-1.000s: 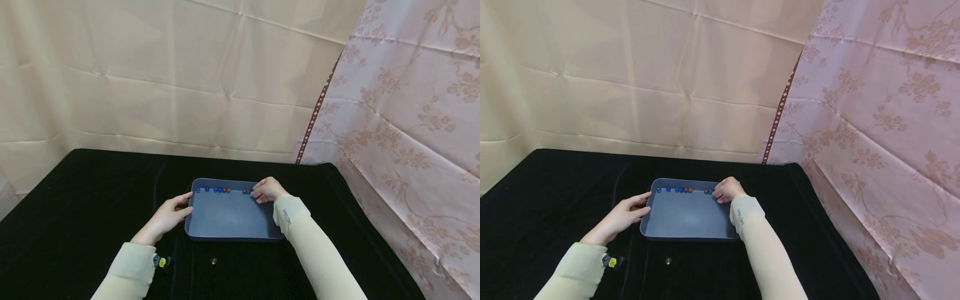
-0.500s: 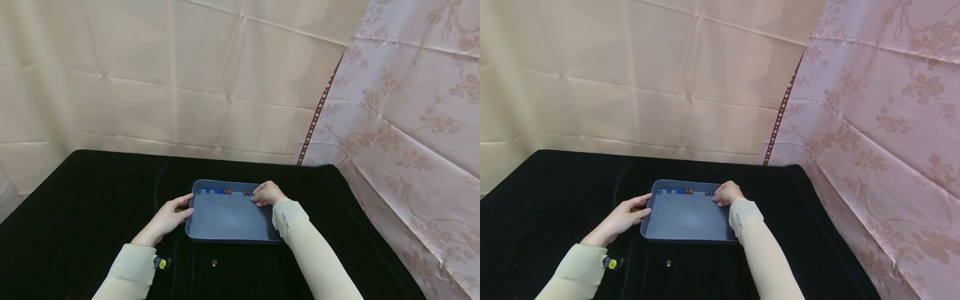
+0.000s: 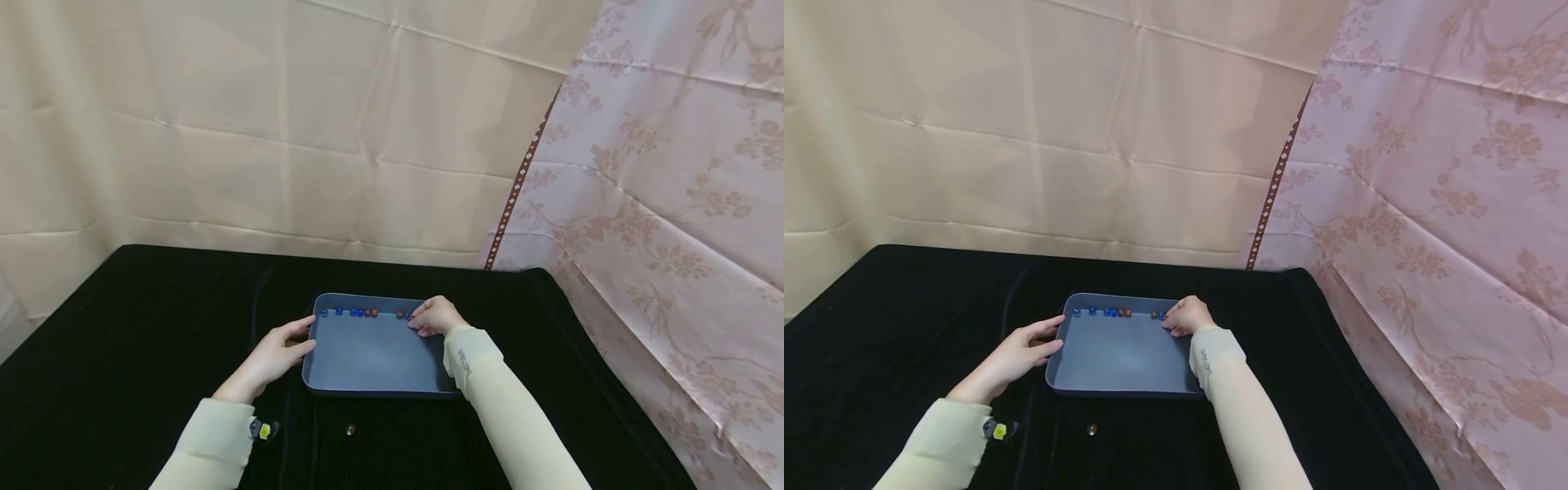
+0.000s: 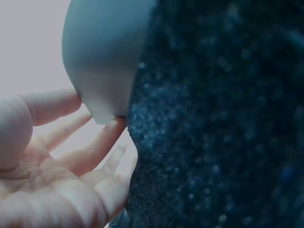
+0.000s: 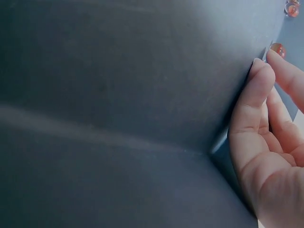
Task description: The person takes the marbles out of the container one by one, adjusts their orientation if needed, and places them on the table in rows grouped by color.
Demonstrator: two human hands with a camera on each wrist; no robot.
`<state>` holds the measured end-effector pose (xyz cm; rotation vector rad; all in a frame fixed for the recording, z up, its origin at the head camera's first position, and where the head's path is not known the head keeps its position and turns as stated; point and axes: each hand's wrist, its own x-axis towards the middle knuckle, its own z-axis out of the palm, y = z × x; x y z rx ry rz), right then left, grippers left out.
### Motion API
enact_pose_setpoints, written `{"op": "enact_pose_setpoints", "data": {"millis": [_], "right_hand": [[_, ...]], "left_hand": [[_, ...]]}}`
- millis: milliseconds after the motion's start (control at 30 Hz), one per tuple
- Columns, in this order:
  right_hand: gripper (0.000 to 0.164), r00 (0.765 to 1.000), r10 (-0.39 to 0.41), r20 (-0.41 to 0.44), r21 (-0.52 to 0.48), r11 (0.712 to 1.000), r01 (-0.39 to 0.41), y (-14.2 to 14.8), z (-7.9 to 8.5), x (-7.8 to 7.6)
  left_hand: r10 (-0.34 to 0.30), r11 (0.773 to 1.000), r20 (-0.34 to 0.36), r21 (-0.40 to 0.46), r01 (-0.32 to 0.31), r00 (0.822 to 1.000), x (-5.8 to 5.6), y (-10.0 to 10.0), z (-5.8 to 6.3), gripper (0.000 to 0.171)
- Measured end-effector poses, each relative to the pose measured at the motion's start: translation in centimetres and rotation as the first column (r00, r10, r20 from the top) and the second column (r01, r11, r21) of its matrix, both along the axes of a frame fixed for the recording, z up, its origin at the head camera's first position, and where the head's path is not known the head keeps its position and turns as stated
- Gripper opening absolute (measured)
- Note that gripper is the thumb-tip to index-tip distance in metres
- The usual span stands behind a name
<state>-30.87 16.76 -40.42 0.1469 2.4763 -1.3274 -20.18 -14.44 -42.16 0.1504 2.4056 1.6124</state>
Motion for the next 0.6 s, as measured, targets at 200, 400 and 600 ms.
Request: {"op": "enact_pose_setpoints", "data": {"millis": [200, 400, 600], "right_hand": [[0.013, 1.000, 0.003, -0.017, 0.008, 1.000, -0.003, 0.10, -0.27, -0.04], [0.012, 1.000, 0.011, -0.010, -0.029, 1.000, -0.011, 0.22, -0.27, 0.00], [0.015, 1.000, 0.017, -0.007, -0.075, 0.997, -0.017, 0.36, 0.03, 0.11]], "left_hand": [[-0.002, 1.000, -0.003, 0.007, 0.002, 1.000, -0.03, -0.05, -0.09, 0.054], [-0.007, 1.000, -0.004, 0.011, 0.007, 1.000, -0.02, -0.09, -0.10, 0.053], [-0.009, 1.000, 0.000, 0.011, 0.009, 1.000, 0.05, -0.12, -0.06, 0.053]]}}
